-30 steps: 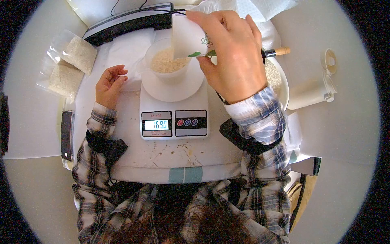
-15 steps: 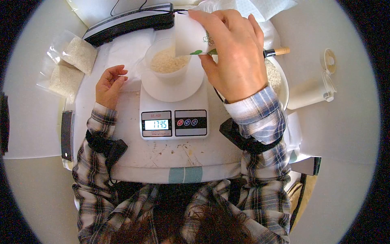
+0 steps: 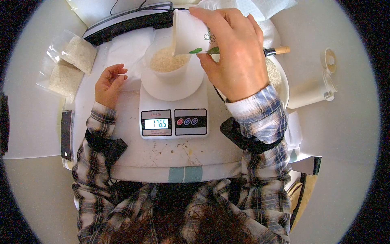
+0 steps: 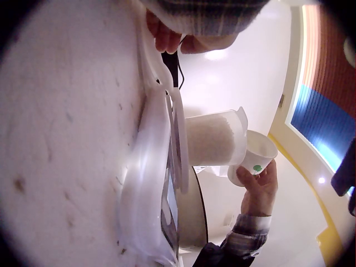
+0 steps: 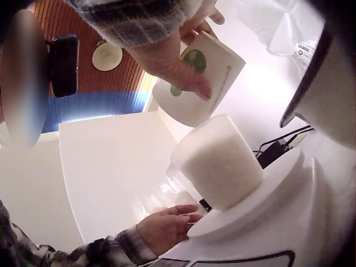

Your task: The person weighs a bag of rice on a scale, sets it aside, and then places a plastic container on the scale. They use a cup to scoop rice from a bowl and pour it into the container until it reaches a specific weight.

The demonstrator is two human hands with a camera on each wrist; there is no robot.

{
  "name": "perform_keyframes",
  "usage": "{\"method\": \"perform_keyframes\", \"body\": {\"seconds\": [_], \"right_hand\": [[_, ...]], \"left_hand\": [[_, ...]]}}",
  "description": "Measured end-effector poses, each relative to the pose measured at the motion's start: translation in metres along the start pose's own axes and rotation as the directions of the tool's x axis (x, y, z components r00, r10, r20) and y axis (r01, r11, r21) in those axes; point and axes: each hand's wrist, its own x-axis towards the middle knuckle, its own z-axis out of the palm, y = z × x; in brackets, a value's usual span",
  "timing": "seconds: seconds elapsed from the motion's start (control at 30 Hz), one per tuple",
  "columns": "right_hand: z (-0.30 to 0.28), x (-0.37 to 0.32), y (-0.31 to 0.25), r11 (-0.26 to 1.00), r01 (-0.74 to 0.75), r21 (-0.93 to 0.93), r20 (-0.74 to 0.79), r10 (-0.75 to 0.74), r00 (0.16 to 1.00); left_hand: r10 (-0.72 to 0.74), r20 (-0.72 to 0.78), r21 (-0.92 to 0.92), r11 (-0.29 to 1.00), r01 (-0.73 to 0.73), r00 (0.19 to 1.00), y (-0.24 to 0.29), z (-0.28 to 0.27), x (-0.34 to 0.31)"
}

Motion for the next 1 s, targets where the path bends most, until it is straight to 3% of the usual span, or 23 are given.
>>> {"method": "perform_keyframes", "body": {"seconds": [0.23,1.0], "right_hand": [[-0.0011,0.0016,-0.0026,0.998,0.059,-0.027,-0.042,-0.060,0.997],[-0.0052,0.0032,-0.0080,0.995,0.031,-0.100,0.029,-0.028,0.999]], "left_hand": [[0.022,-0.029,-0.041,0.999,-0.023,0.999,0.0000,0.0024,-0.0002],[-0.015,-0.003,-0.018,1.000,0.014,1.000,0.0004,0.0010,-0.0002]]}}
